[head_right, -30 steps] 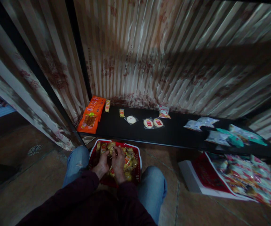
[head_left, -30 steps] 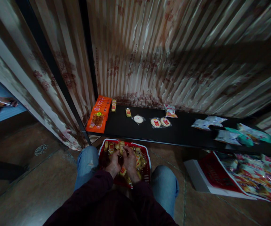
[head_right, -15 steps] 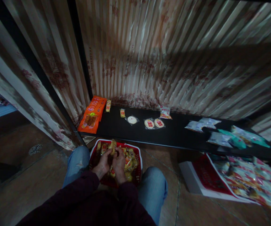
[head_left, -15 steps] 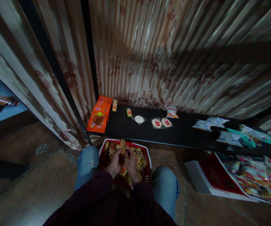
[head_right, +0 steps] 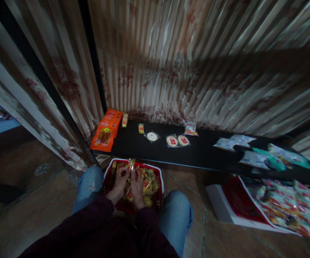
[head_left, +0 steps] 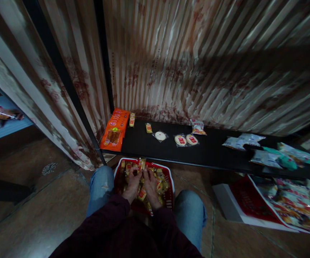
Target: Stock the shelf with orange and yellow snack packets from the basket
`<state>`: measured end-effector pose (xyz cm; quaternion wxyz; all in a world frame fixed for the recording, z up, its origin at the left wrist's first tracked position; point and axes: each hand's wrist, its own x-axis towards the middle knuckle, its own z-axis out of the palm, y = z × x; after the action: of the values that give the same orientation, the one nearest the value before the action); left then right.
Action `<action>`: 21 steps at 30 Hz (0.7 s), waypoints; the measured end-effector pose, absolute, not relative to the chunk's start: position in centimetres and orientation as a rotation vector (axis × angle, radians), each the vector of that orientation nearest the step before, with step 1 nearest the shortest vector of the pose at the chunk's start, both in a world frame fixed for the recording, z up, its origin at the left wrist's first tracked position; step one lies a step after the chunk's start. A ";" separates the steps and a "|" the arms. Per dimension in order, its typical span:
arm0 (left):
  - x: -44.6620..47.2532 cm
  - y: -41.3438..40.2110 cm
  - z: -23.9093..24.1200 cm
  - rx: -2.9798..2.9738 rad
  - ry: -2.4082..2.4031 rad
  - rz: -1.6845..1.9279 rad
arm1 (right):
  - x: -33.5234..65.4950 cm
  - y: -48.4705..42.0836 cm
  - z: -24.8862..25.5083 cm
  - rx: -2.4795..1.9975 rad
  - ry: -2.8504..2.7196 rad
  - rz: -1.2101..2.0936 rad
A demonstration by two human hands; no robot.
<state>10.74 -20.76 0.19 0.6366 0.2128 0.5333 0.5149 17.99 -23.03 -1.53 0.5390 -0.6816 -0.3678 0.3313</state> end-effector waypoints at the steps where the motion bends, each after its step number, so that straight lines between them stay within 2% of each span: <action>1: 10.8 -20.7 0.3 0.513 1.238 1.185 | 18.0 -23.0 -1.4 -1.607 -0.860 0.798; 21: 10.3 -20.8 1.4 0.769 1.152 1.240 | 18.2 -21.7 -1.3 -1.523 -0.757 0.859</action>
<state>10.29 -20.84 1.43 0.5981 0.3316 0.4967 0.5345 18.17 -21.66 -1.27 0.5795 -0.6513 -0.3239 0.3675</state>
